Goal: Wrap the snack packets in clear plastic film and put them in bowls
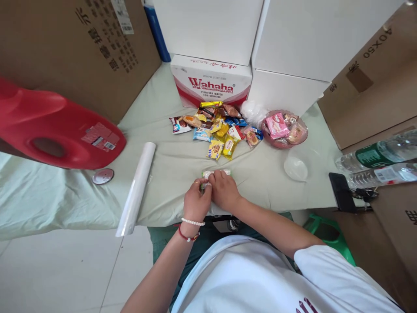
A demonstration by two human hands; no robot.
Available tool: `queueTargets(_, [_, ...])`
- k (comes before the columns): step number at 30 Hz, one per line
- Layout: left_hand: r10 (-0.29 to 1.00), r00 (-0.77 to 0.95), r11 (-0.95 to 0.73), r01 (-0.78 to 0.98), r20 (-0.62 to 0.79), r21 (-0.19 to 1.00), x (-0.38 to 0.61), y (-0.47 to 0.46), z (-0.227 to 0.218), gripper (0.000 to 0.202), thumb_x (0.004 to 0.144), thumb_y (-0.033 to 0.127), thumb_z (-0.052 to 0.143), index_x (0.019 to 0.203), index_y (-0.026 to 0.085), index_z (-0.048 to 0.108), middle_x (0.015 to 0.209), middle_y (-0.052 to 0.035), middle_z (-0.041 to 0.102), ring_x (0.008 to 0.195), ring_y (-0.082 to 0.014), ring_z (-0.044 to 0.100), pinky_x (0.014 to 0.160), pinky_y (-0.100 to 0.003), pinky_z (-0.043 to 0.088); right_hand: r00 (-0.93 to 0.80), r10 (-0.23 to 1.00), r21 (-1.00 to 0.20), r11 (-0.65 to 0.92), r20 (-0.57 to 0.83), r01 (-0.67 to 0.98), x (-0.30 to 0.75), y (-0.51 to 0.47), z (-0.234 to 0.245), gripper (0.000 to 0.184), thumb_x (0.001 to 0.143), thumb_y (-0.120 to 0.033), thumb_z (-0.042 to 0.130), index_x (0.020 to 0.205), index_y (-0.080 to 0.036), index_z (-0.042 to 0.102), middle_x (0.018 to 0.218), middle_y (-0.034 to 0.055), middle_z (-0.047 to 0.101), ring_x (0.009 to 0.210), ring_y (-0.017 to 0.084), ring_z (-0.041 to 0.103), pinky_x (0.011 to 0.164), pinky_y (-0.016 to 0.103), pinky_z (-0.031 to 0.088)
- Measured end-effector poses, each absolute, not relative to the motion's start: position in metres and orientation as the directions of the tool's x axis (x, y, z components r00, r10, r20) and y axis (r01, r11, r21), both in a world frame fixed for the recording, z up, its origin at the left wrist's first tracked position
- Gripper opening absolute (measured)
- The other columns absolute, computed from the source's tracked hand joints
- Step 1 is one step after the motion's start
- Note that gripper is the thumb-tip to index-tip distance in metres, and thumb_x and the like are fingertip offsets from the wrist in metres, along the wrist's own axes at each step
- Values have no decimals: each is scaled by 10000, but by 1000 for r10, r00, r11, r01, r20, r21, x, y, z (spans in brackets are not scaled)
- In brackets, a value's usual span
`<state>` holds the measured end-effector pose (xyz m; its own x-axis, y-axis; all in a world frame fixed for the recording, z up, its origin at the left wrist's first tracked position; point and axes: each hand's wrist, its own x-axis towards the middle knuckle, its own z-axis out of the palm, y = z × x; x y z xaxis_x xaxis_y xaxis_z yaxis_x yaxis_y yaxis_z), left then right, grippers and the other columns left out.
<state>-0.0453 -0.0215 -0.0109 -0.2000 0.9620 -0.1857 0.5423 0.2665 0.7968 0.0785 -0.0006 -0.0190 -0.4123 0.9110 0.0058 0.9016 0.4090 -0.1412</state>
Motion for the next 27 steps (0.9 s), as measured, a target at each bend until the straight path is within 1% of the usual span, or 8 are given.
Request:
queueTargets(7, [978,-171,205,697,-119,687,-40,-32,12,400,851,520,497,1035,220,687,755,-42,719,797,-265,695,742,-356,512,-479,876,-204,481,63,853,89,2,-13,199,1056,-273,455,1172,-172,581,1103,115,605,1049,287,560,800,406,520])
queueTargets(11, [998,-56,26,700,18,714,-36,-41,14,405,866,537,503,1042,222,688,1016,-97,788,996,-289,729,867,-389,547,-430,898,-263,439,94,859,106,5,-5,182,984,-249,557,1138,-169,613,1115,126,628,1087,276,572,853,392,521])
queueTargets(13, [998,-18,-36,686,67,727,-45,-47,11,402,894,534,510,1093,233,686,1262,-103,753,1102,-276,720,943,-389,545,-297,942,-391,334,155,858,130,10,7,211,930,-231,600,1131,-171,623,1113,122,644,1080,263,591,858,372,523])
queueTargets(15, [999,-43,12,724,29,690,-63,-54,3,397,907,535,522,1140,259,687,1401,-84,694,1038,-259,736,914,-391,560,-83,974,-592,194,210,782,170,19,23,303,897,-255,625,1192,-186,607,1059,89,663,973,234,620,799,347,526])
queueTargets(17, [990,-133,128,773,-38,621,-88,-61,-8,396,900,538,524,1145,276,694,1434,-75,674,910,-252,742,860,-415,574,136,970,-783,77,203,617,227,36,41,439,885,-329,654,1299,-218,556,943,30,666,775,189,601,682,313,502])
queueTargets(20, [960,-261,275,796,-104,539,-123,-70,-27,413,906,543,497,1138,270,702,1369,-94,706,911,-293,736,897,-492,572,340,921,-929,56,189,366,330,75,68,545,837,-415,717,1321,-257,523,939,6,674,680,149,555,592,268,446])
queueTargets(23, [951,-300,291,805,-68,517,-136,-73,-43,421,913,542,469,1124,253,690,1327,-115,708,1107,-348,704,1004,-547,543,467,873,-948,-19,139,317,418,125,90,522,835,-390,715,1316,-287,539,846,-31,643,574,108,450,518,221,359])
queueTargets(27, [969,-195,97,863,150,497,-124,-63,-60,352,923,475,436,1003,220,666,1131,-138,708,1264,-353,631,1123,-541,480,407,913,-827,-228,0,513,460,196,105,540,925,-258,627,1450,-229,500,960,20,687,574,87,452,534,216,368])
